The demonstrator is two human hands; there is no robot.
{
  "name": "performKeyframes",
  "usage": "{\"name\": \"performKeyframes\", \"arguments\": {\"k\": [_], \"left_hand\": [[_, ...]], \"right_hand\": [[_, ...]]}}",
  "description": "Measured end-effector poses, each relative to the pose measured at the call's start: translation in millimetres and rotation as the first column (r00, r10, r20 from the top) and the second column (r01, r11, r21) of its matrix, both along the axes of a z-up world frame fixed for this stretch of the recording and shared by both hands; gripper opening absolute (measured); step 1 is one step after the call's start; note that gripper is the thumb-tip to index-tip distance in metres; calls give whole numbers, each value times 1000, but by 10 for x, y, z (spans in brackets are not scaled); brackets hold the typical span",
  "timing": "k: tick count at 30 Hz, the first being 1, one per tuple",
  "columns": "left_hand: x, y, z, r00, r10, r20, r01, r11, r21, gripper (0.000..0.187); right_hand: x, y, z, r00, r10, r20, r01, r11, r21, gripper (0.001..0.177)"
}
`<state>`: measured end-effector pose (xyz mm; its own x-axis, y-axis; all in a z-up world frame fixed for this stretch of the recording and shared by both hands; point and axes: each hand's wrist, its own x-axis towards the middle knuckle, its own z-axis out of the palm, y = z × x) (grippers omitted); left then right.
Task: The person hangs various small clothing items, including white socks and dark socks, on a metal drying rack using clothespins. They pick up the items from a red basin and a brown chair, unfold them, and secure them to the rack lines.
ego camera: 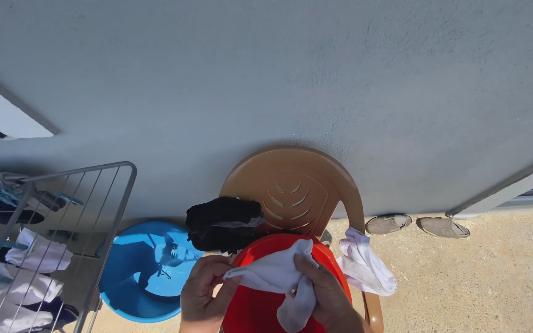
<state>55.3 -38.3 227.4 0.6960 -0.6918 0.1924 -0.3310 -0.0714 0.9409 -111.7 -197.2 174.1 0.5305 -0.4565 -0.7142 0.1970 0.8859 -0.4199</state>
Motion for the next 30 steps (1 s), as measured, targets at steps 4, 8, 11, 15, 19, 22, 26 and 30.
{"name": "performKeyframes", "arguments": {"k": [4,8,11,15,19,22,26,30], "left_hand": [[-43,411,234,988,111,-104,-110,994,19,11],[-97,753,399,930,313,-192,-312,949,40,18],[-196,911,752,890,400,-220,-397,916,59,22],[-352,1113,1248,723,418,-550,-326,908,262,42],[-248,1423,868,676,172,-716,-272,962,-26,18],[-337,1561,912,756,172,-632,-292,952,-89,6],[-479,1619,1168,775,348,-527,-429,903,-35,4],[-596,1575,1079,728,323,-605,-519,836,-178,13]], "right_hand": [[111,196,508,984,174,19,-174,985,-5,34],[82,328,787,985,153,83,-159,985,63,31],[82,333,756,935,241,262,-238,970,-42,40],[143,436,801,866,399,301,-342,912,-227,30],[210,601,921,844,430,321,-325,885,-332,20],[173,753,1110,828,494,265,-304,793,-528,14],[164,903,1198,858,506,85,-267,582,-768,7],[129,1228,1348,861,503,-73,-262,317,-911,13]]}}
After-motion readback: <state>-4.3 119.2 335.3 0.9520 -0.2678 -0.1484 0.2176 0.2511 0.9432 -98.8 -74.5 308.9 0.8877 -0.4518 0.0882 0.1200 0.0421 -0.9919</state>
